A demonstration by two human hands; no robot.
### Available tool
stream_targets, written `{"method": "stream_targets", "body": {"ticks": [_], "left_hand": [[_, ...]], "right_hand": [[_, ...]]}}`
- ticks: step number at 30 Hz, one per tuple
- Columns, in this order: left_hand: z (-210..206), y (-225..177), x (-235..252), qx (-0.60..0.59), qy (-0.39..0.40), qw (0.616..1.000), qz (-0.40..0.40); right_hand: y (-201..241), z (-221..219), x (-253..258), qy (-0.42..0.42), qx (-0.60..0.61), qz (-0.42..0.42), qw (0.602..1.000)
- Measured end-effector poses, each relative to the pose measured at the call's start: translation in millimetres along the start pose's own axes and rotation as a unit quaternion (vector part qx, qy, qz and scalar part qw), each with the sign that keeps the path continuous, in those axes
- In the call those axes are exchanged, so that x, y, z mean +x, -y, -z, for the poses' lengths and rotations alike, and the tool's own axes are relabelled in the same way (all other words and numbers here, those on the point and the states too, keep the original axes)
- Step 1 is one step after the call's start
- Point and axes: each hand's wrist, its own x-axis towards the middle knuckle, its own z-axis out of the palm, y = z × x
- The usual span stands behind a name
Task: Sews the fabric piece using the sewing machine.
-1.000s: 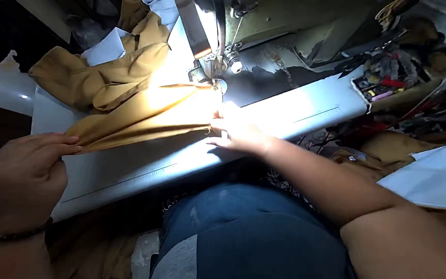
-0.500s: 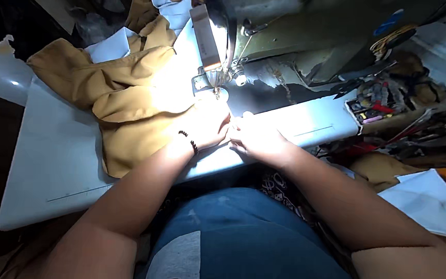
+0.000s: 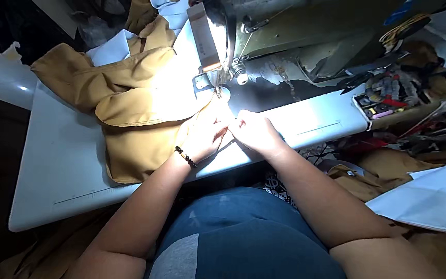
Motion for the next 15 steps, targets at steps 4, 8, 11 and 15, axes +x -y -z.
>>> {"method": "stream_targets", "body": {"ticks": [4, 8, 11, 15], "left_hand": [[-8.2, 5.3, -1.2, -0.005, -0.02, 0.999, -0.051], [-10.6, -0.2, 7.8, 0.018, 0.032, 0.997, -0.064], [-10.6, -5.7, 33.4, 0.102, -0.004, 0.994, -0.048], [-12.8, -1.0, 41.5, 0.125, -0.046, 0.988, -0.074]], "right_hand": [[-3.9, -4.5, -2.8, -0.037, 0.083, -0.028, 0.995], [-0.2, -2.4, -4.5, -0.072, 0.095, -0.048, 0.992], [5.9, 5.2, 0.5, -0.075, 0.078, -0.075, 0.991], [2.9, 7.8, 2.1, -0.095, 0.067, -0.023, 0.993]]}}
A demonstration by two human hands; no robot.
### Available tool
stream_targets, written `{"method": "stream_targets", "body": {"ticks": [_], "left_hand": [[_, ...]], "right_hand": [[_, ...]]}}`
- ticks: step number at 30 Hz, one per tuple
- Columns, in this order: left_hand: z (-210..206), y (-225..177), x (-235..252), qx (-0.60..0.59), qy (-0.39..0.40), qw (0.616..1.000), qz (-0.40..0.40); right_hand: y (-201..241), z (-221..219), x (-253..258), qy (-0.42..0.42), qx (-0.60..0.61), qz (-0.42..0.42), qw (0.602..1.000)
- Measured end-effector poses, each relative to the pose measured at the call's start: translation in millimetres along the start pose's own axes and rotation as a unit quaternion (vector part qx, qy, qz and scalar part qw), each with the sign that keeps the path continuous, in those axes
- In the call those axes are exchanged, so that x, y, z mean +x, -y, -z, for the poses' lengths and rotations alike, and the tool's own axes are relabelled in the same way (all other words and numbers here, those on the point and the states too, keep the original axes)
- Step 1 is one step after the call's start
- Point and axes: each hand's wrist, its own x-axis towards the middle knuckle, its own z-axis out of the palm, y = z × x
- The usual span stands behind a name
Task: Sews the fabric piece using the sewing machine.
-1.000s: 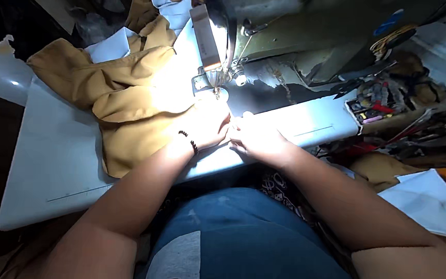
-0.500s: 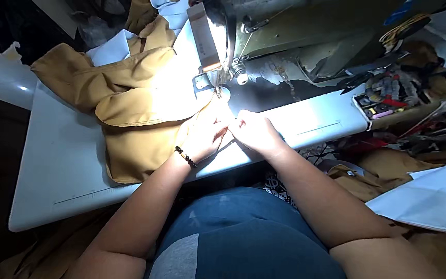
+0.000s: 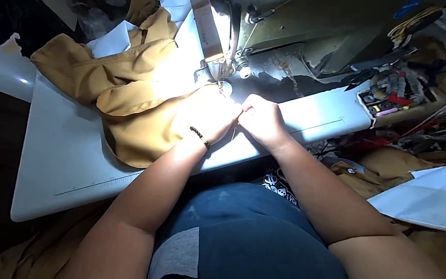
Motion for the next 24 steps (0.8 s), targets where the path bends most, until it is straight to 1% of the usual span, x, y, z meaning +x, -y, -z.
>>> {"method": "stream_targets", "body": {"ticks": [3, 5, 8, 10, 13, 17, 22, 24], "left_hand": [[-0.7, -8.4, -25.3, -0.092, 0.002, 0.995, 0.031], [10.7, -15.9, -40.7, -0.155, 0.044, 0.984, 0.078], [17.8, -20.7, -52.5, -0.182, 0.05, 0.975, 0.114], [15.0, -19.0, -53.5, -0.189, 0.038, 0.975, 0.112], [14.7, -15.3, -53.3, -0.217, 0.049, 0.969, 0.105], [10.6, -7.7, -52.1, -0.249, 0.035, 0.963, 0.094], [9.7, 11.4, -35.3, -0.256, 0.06, 0.959, 0.108], [6.9, 23.1, -27.2, -0.235, 0.052, 0.965, 0.104]], "right_hand": [[-2.3, -6.1, -9.7, 0.036, -0.002, 0.038, 0.999], [-6.1, -9.1, -12.3, 0.059, -0.006, 0.052, 0.997], [-8.0, -9.0, -9.2, 0.042, 0.018, 0.081, 0.996], [-5.6, -8.5, -6.9, 0.04, 0.036, 0.091, 0.994], [-7.1, -9.4, -5.4, 0.097, 0.031, 0.076, 0.992], [-8.1, -7.6, 1.0, 0.13, 0.025, 0.061, 0.989], [-5.5, -12.2, 21.2, 0.143, 0.036, 0.033, 0.988], [-3.7, -17.7, 33.2, 0.137, 0.033, 0.028, 0.99]]}}
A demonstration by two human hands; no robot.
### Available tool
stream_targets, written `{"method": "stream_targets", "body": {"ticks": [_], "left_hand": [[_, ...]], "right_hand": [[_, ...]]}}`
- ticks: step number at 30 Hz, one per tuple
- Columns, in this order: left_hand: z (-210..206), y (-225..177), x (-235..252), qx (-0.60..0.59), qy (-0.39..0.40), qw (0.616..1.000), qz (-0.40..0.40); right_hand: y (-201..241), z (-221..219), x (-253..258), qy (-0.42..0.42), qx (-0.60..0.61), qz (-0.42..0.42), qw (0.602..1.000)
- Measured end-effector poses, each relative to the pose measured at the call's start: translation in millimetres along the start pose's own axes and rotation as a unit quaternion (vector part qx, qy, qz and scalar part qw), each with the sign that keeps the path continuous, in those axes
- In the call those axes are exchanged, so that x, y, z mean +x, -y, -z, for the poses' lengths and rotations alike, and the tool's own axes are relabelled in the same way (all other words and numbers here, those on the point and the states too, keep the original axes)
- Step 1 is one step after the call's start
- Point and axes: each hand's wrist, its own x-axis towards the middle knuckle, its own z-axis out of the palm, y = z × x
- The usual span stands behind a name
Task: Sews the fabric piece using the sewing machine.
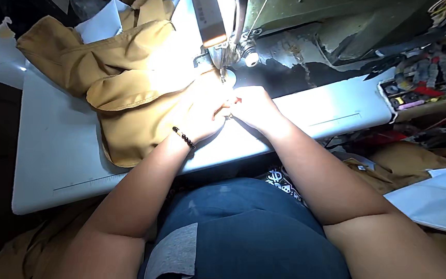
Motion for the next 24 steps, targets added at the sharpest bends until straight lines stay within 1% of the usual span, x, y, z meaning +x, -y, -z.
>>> {"method": "stream_targets", "body": {"ticks": [2, 4, 6, 7, 10, 11, 13, 15, 17, 19, 20, 21, 22, 24], "left_hand": [[5.2, 5.9, 9.5, 0.053, -0.005, 0.999, 0.007], [6.2, 12.4, 18.3, 0.108, -0.025, 0.994, 0.013], [7.3, 16.1, 24.3, 0.135, -0.03, 0.99, 0.027], [7.5, 16.2, 25.7, 0.13, -0.026, 0.991, 0.036], [10.4, 5.8, 30.7, 0.184, -0.06, 0.979, 0.06], [14.5, -1.4, 30.7, 0.196, -0.059, 0.976, 0.075], [26.4, -17.2, 22.2, 0.186, -0.041, 0.977, 0.101], [43.7, -31.5, -7.1, 0.203, 0.007, 0.97, 0.135], [67.9, -36.6, -52.3, 0.257, 0.05, 0.952, 0.159], [97.0, -25.4, -104.6, 0.288, 0.109, 0.924, 0.226], [109.6, -13.3, -131.4, 0.281, 0.121, 0.913, 0.269], [120.0, -0.1, -155.9, 0.265, 0.117, 0.908, 0.304], [126.8, 12.7, -178.0, 0.248, 0.097, 0.909, 0.32], [126.8, 28.6, -212.3, 0.241, 0.029, 0.924, 0.295]], "right_hand": [[2.0, -1.4, 14.5, 0.008, -0.008, -0.029, 1.0], [4.2, -2.8, 27.7, 0.015, -0.041, -0.055, 0.997], [1.0, -5.8, 34.1, 0.012, -0.066, -0.051, 0.996], [-2.1, -8.1, 33.3, -0.004, -0.065, -0.045, 0.997], [-2.7, -4.7, 25.2, -0.052, -0.08, -0.04, 0.995], [-3.2, -2.0, 22.9, -0.058, -0.099, -0.033, 0.993], [-15.8, 2.8, 21.8, -0.058, -0.062, -0.022, 0.996], [-22.9, 2.8, 22.4, -0.035, -0.042, -0.004, 0.998], [-23.1, 0.7, 26.9, -0.012, -0.061, -0.006, 0.998], [-25.2, -3.1, 33.1, -0.028, -0.063, -0.009, 0.998], [-25.9, -3.7, 34.3, -0.029, -0.057, -0.009, 0.998], [-26.8, -2.6, 34.6, -0.02, -0.05, -0.002, 0.999], [-27.1, 0.8, 33.4, 0.001, -0.043, 0.011, 0.999], [-29.9, 8.0, 27.9, 0.057, -0.017, 0.068, 0.996]]}}
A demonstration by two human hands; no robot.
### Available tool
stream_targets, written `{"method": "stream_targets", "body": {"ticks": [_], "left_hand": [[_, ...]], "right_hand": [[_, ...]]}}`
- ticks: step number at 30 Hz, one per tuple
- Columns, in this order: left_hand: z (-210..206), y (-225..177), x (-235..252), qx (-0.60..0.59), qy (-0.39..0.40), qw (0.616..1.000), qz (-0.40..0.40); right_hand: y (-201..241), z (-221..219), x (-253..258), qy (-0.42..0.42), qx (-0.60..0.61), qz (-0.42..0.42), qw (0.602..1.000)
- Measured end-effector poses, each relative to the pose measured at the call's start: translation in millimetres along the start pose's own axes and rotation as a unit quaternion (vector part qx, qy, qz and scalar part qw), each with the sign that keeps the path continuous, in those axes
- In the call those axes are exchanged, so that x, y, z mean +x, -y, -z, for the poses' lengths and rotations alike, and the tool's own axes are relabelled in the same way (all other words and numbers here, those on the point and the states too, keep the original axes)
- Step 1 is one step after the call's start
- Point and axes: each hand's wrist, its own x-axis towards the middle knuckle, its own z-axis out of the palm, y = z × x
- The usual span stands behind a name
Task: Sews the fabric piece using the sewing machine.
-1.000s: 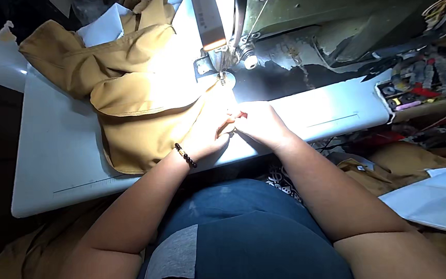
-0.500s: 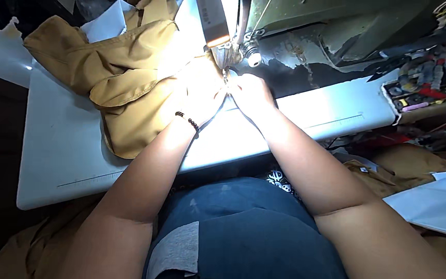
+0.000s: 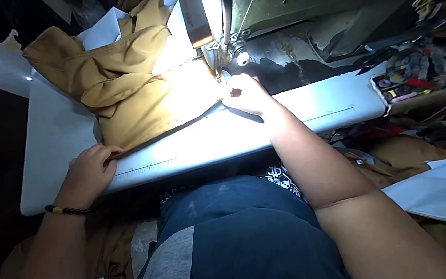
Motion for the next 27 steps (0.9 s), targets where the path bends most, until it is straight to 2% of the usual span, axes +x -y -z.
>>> {"method": "stream_targets", "body": {"ticks": [2, 4, 5, 7, 10, 13, 14, 16, 17, 18, 19, 21, 23, 24, 27], "left_hand": [[-10.1, -2.4, -11.4, -0.006, -0.088, 0.996, -0.024], [-9.0, -14.3, -15.2, -0.023, -0.168, 0.985, -0.03], [-2.8, -18.1, -15.8, -0.046, -0.199, 0.978, -0.035], [15.5, -20.8, -15.0, -0.099, -0.243, 0.963, -0.062], [48.6, -11.1, -17.4, -0.106, -0.279, 0.942, -0.154], [66.3, -5.0, -26.8, -0.043, -0.262, 0.949, -0.169], [64.3, 0.6, -26.5, 0.0, -0.229, 0.961, -0.152], [58.9, 3.9, -17.7, 0.088, -0.076, 0.992, -0.053], [58.7, -6.5, -6.4, 0.11, 0.018, 0.994, 0.016], [58.5, -21.0, 6.6, 0.127, 0.063, 0.989, 0.039], [61.2, -43.5, 19.1, 0.126, 0.055, 0.99, 0.016], [65.2, -101.4, 43.6, 0.062, -0.022, 0.991, -0.113], [51.4, -154.8, 77.9, -0.041, -0.086, 0.962, -0.255], [39.1, -177.0, 97.3, -0.091, -0.099, 0.944, -0.301], [-4.9, -205.4, 146.8, -0.148, -0.003, 0.946, -0.287]], "right_hand": [[-3.1, 3.3, -3.8, 0.013, 0.047, 0.059, 0.997], [0.6, 5.2, -5.3, -0.015, 0.138, 0.052, 0.989], [1.9, 3.5, -3.9, -0.038, 0.196, 0.029, 0.979], [14.9, 4.8, -1.7, -0.045, 0.31, -0.078, 0.946], [40.7, 7.6, -12.8, -0.028, 0.424, -0.208, 0.881], [63.1, -9.6, -63.7, 0.002, 0.493, -0.221, 0.841], [67.3, -19.0, -84.4, 0.021, 0.509, -0.212, 0.834], [61.6, -29.2, -108.1, 0.063, 0.522, -0.187, 0.83], [58.0, -29.5, -110.7, 0.061, 0.513, -0.178, 0.837], [55.2, -27.4, -109.0, 0.05, 0.489, -0.169, 0.854], [52.4, -25.0, -105.1, 0.035, 0.447, -0.153, 0.881], [48.0, -24.7, -102.1, 0.004, 0.371, -0.125, 0.92], [53.9, -25.0, -104.8, 0.004, 0.417, -0.157, 0.895], [57.1, -26.3, -106.2, -0.003, 0.454, -0.177, 0.873], [59.2, -25.4, -109.0, -0.022, 0.539, -0.223, 0.812]]}}
